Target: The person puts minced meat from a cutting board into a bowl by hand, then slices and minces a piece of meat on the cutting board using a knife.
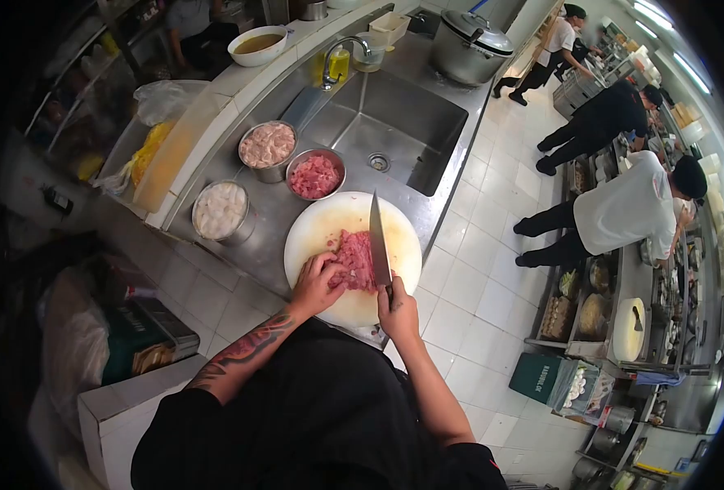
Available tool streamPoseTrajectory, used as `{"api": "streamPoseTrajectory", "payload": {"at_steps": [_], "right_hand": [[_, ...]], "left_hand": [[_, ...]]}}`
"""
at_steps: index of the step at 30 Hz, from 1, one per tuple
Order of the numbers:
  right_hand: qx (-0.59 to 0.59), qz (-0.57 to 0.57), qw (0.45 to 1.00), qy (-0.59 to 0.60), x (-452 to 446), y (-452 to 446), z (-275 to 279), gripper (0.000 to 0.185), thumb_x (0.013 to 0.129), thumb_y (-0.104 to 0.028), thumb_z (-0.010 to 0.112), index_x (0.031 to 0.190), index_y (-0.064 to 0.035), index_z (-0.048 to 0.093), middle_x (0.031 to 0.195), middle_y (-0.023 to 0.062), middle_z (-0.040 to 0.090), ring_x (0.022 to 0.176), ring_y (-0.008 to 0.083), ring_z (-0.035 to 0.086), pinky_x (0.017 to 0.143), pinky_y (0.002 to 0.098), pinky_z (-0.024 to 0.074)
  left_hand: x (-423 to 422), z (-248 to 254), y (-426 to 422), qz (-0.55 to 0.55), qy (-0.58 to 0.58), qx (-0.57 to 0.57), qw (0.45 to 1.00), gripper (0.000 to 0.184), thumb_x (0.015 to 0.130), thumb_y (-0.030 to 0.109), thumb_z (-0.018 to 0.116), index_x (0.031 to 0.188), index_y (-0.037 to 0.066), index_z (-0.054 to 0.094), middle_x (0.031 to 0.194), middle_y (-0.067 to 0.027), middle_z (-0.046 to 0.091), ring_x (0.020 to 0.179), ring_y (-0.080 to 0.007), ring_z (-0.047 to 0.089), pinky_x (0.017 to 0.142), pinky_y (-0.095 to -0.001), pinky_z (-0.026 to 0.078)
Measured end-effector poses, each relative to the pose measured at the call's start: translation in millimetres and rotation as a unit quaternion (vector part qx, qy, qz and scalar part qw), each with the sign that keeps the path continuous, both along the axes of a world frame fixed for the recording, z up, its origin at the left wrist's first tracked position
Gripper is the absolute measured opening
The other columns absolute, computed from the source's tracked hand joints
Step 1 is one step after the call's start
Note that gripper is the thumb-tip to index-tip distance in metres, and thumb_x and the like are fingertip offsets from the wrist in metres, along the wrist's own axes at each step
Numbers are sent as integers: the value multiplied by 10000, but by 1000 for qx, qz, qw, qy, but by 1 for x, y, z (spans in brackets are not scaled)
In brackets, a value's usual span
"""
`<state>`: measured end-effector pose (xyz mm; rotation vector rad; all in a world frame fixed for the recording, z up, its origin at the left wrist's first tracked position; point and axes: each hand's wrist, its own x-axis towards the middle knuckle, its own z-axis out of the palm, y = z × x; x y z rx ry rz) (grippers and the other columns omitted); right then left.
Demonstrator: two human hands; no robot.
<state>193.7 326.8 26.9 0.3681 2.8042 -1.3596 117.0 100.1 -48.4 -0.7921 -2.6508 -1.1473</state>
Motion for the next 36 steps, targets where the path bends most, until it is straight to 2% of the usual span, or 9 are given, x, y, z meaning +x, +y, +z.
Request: {"api": "streamPoseTrajectory", "payload": {"at_steps": [3,4,9,12,16,19,29,33,36], "right_hand": [[35,-21,999,11,7,-6,-14,220,1058,-211,631,1199,-58,559,824,264,712,783,517,707,682,557,542],[76,22,997,24,4,-2,-28,203,1068,-193,645,1096,-20,544,786,243,680,696,457,675,639,473,519],[-39,-36,999,-5,6,-7,2,216,1058,-207,645,1073,-15,547,859,285,711,819,519,704,697,525,545],[64,9,998,11,4,0,-29,185,1077,-178,626,1087,-9,552,787,236,691,699,427,698,640,448,524],[-47,-33,998,31,12,-16,14,196,1077,-186,625,1088,-10,542,803,257,691,762,495,699,654,487,522],[56,37,996,55,11,2,-51,235,1057,-189,620,1236,-42,577,784,241,714,692,443,734,634,515,562],[33,8,999,12,4,-2,-12,308,1053,-219,619,1311,-56,572,816,240,733,716,488,714,655,548,564],[71,15,997,8,8,-6,-23,204,1059,-199,647,1102,-18,564,804,254,703,749,494,695,652,504,529],[-22,-11,1000,7,4,1,-12,195,1056,-193,655,1094,-27,562,805,258,699,773,515,695,655,498,525]], "left_hand": [[1,-7,3,12,18,7,1000,397,853,241,829,1225,178,706,1368,-92,577,1264,-337,581,1087,-480,471],[2,-7,4,11,18,9,1000,397,853,241,829,1225,178,706,1368,-92,577,1264,-337,581,1087,-480,471],[1,2,1,11,11,0,1000,391,856,248,828,1221,180,706,1369,-90,577,1263,-331,578,1077,-476,471],[0,-4,2,6,13,6,1000,394,855,243,828,1225,181,707,1371,-89,576,1265,-333,575,1080,-479,467],[1,-2,1,2,4,0,1000,392,852,240,829,1220,181,709,1370,-90,576,1264,-334,575,1086,-477,465],[1,-6,3,6,12,4,1000,387,850,241,832,1213,179,712,1370,-90,574,1264,-336,574,1090,-476,464],[-1,-1,-1,9,4,1,1000,371,848,238,837,1194,181,714,1371,-93,575,1282,-343,568,1086,-484,470],[0,-2,2,7,3,7,1000,378,840,227,842,1192,181,714,1375,-95,576,1283,-348,571,1087,-487,470],[-1,-1,1,4,0,-1,1000,382,838,229,844,1194,181,715,1376,-97,577,1272,-350,577,1084,-487,471]]}}
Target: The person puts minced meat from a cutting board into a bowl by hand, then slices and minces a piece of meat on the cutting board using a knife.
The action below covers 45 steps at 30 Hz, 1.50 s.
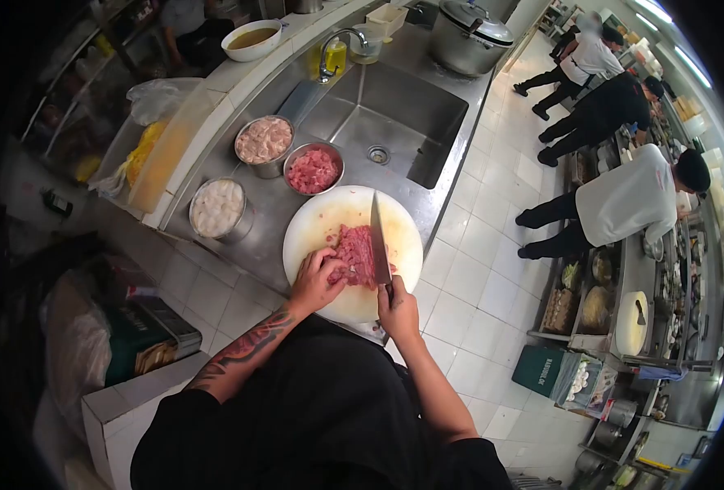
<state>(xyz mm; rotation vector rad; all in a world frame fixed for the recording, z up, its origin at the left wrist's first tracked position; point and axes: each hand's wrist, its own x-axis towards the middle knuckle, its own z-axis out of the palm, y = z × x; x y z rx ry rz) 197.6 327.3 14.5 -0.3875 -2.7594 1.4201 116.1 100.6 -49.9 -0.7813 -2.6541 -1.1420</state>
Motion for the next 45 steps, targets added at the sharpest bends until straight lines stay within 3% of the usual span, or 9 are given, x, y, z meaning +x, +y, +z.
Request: {"api": "streamPoseTrajectory", "payload": {"at_steps": [5,7,13,18,21,26,31,38,45], "right_hand": [[80,16,997,9,6,1,-22,197,1067,-189,645,1102,-20,550,777,242,681,697,466,678,647,474,525],[50,32,997,-43,-6,4,-4,339,1048,-210,624,1352,-72,564,868,256,742,795,495,727,687,555,567],[67,72,995,19,-5,1,-21,273,1057,-180,620,1279,-34,559,828,246,732,789,487,730,687,545,570],[19,5,1000,15,7,-7,-23,263,1040,-231,665,1186,-32,574,808,249,724,676,431,739,634,521,576],[-7,23,1000,-17,1,19,-43,276,1031,-244,689,1139,-15,581,819,267,706,754,487,728,660,515,548],[12,-18,999,40,-3,5,57,224,1073,-212,653,1148,-19,568,760,278,693,711,500,699,598,510,522],[116,8,993,20,8,14,-29,264,1044,-214,648,1224,-50,544,819,286,717,768,532,701,658,602,533],[75,-4,997,20,0,-1,29,281,1038,-221,638,1235,-51,533,842,282,730,757,540,696,680,614,545],[161,85,981,-61,-22,12,26,327,1032,-249,640,1274,-69,516,908,272,757,837,522,720,732,622,559]], "left_hand": [[2,-7,3,4,7,11,1000,396,837,233,844,1207,181,713,1375,-101,580,1261,-350,583,1079,-482,475],[0,-5,-1,5,1,7,1000,399,839,234,843,1212,182,712,1374,-101,581,1258,-348,585,1078,-481,475],[-2,-5,2,9,19,8,1000,387,859,235,838,1215,155,709,1334,-107,606,1239,-355,596,1068,-486,480],[-30,-13,-4,64,-41,224,972,339,923,161,799,1230,65,693,1244,-159,645,1193,-359,634,1027,-457,511],[-84,-21,-12,105,88,99,986,325,925,79,756,1240,34,686,1262,-159,641,1076,-368,646,945,-466,535],[-116,-22,-18,40,48,-17,998,270,970,81,664,1231,34,719,1170,-197,699,1105,-417,647,1019,-516,493],[-64,6,-4,-29,-57,30,997,311,1013,104,656,1302,3,708,1159,-185,715,1069,-391,673,947,-492,545],[-11,-8,4,-39,-30,72,996,633,1005,212,708,1563,8,490,1580,-230,513,1414,-429,526,1179,-481,446],[-13,-9,3,-32,-37,69,996,629,1001,217,710,1556,8,500,1557,-227,534,1404,-430,536,1174,-479,452]]}}
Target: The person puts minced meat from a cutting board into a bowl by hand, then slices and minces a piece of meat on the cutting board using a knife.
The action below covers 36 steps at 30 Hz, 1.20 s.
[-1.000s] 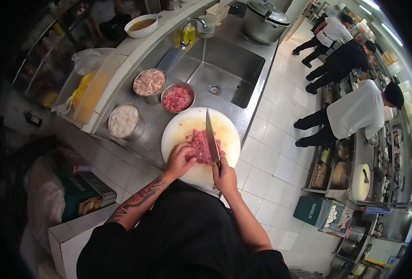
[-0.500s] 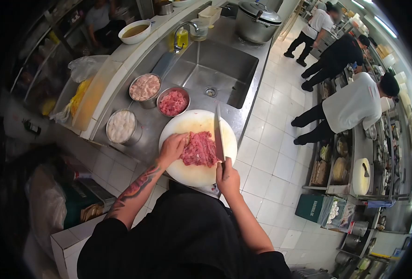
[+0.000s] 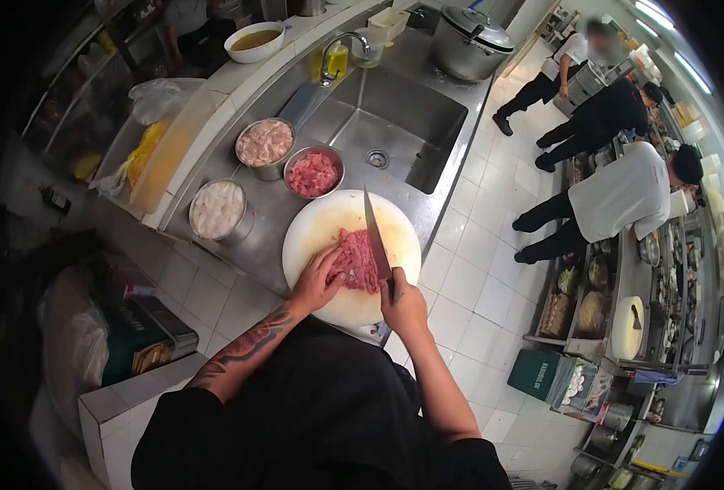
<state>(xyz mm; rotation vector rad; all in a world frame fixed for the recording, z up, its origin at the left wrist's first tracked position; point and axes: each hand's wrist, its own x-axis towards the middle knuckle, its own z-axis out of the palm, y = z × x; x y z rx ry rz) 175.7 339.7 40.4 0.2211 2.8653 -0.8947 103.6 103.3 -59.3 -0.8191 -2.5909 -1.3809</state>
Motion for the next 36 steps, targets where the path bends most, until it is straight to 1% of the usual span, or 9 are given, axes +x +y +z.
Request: {"api": "streamPoseTrajectory", "payload": {"at_steps": [2,6,11,15,20,26,29,32,36], "right_hand": [[-72,-70,992,72,4,-14,7,235,1036,-237,666,1128,-46,566,909,259,746,868,524,707,722,578,553],[12,-10,999,-30,-7,5,-26,255,1053,-250,649,1145,-49,522,935,274,748,874,538,703,715,595,546],[-36,-52,996,61,7,-4,-9,300,1030,-226,634,1254,-72,507,884,274,743,789,528,707,700,624,547],[-2,11,1000,15,0,14,-28,260,1055,-256,641,1124,-54,493,872,302,722,816,551,690,694,620,539],[-11,-80,996,26,12,-2,-18,261,1049,-251,643,1142,-54,500,870,295,727,831,549,697,713,615,545],[0,13,1000,21,-12,22,4,298,1044,-252,640,1213,-47,506,915,298,744,810,535,707,725,618,546],[-70,-48,986,140,-21,4,-1,245,1067,-242,604,1149,-43,486,915,298,744,805,532,708,707,593,563],[24,-20,999,8,-27,18,-51,267,1039,-276,630,1143,-53,526,908,312,738,858,542,711,765,632,556],[24,11,1000,-7,-31,22,-1,281,1030,-300,642,1127,-53,551,904,333,727,868,539,712,767,641,550]], "left_hand": [[1,6,2,10,-1,9,1000,627,999,218,711,1554,12,505,1551,-223,540,1400,-426,540,1169,-477,456],[-2,4,0,17,-1,10,1000,620,994,213,715,1547,15,515,1547,-223,543,1401,-423,541,1167,-475,459],[1,8,2,10,-3,22,1000,607,985,206,735,1524,13,531,1537,-228,546,1396,-427,543,1169,-476,460],[-6,-9,6,29,13,46,998,614,983,216,745,1516,0,530,1519,-244,552,1390,-445,541,1175,-489,452],[-39,-6,26,114,16,49,992,630,983,250,741,1500,-36,524,1424,-259,603,1334,-462,559,1142,-505,461],[-45,8,34,-27,-8,13,1000,459,978,206,727,1390,10,679,1377,-189,678,1286,-389,616,1111,-469,491],[-42,-3,29,-45,-5,-4,999,463,986,213,717,1400,14,668,1389,-188,671,1284,-387,623,1109,-464,497],[-28,14,24,-47,-7,-29,998,533,988,227,708,1465,10,614,1485,-187,615,1344,-388,588,1151,-470,466],[-8,23,6,-56,30,-43,997,657,977,243,712,1549,-13,513,1649,-191,458,1479,-407,465,1242,-505,364]]}}
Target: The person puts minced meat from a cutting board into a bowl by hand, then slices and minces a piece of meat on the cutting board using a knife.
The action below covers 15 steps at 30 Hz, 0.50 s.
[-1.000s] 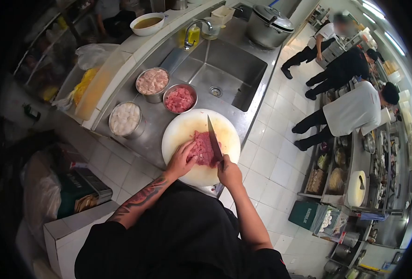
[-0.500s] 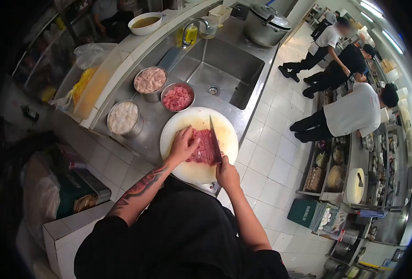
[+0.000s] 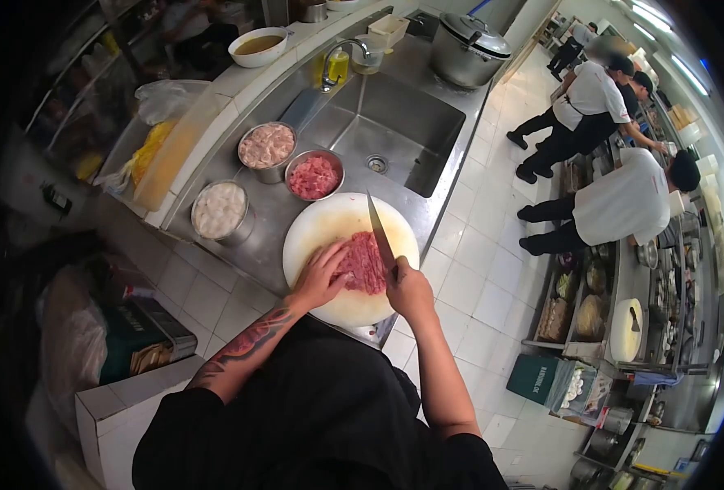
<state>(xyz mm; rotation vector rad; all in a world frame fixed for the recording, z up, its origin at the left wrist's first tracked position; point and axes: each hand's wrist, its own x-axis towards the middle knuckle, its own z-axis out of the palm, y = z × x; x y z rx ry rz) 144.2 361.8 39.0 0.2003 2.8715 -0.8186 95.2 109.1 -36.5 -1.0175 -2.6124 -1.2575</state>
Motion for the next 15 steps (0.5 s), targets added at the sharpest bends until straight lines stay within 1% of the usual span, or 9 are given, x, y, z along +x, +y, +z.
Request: {"api": "streamPoseTrajectory", "payload": {"at_steps": [2,3,6,8,10,11,13,14,15], "right_hand": [[-27,-49,997,51,-3,-19,9,283,1033,-310,636,1138,-56,565,906,331,728,867,536,715,762,640,551],[-25,-57,996,66,-7,-19,-19,296,1029,-323,643,1148,-62,573,908,336,726,872,533,717,760,640,553],[-17,-11,1000,22,-11,-4,-45,308,1019,-331,659,1128,-54,579,930,321,738,884,528,721,768,621,562],[8,11,1000,-10,-12,6,-10,307,1015,-333,673,1073,-40,602,962,273,762,891,507,728,771,576,577],[-2,4,1000,16,-13,-3,25,278,1025,-305,665,1090,-46,586,935,280,754,869,512,723,755,593,567],[-1,4,1000,15,-17,-7,23,278,1025,-305,665,1090,-46,586,935,280,754,869,512,723,755,593,567],[-107,-38,988,106,-24,-21,6,259,1033,-279,656,1107,-49,563,901,284,744,842,523,715,741,612,557],[-112,-21,982,149,-28,-24,-24,260,1036,-273,647,1119,-48,547,882,295,735,832,535,709,738,623,552],[-68,-15,993,100,-31,-27,-33,254,1038,-271,643,1114,-48,548,877,297,734,831,534,710,736,622,552]], "left_hand": [[8,-10,-6,54,-2,-5,999,668,967,239,722,1549,-12,509,1648,-196,455,1488,-413,456,1249,-508,355],[11,-19,-9,67,14,-3,998,692,971,265,727,1560,-10,488,1631,-197,469,1438,-423,491,1211,-503,398],[15,-24,-14,62,28,-20,997,697,962,277,735,1553,-6,497,1622,-180,479,1431,-418,493,1208,-503,401],[18,-22,-16,63,30,-19,997,703,953,279,745,1549,-3,502,1616,-166,488,1426,-409,496,1203,-501,408],[14,-20,-12,69,22,-16,997,697,951,264,747,1547,-3,503,1615,-170,489,1424,-405,500,1198,-497,415],[14,-21,-10,68,21,-14,997,697,951,264,747,1547,-3,503,1615,-170,489,1424,-405,500,1198,-497,415],[14,-24,-12,71,27,-14,997,687,950,258,749,1539,-4,512,1603,-171,503,1416,-404,509,1194,-493,420],[14,-22,-13,69,29,-16,997,687,950,258,749,1539,-4,512,1603,-171,503,1416,-404,509,1194,-493,420],[14,-19,-12,67,23,-6,997,677,952,257,748,1534,-2,519,1589,-170,517,1412,-404,515,1194,-492,420]]}}
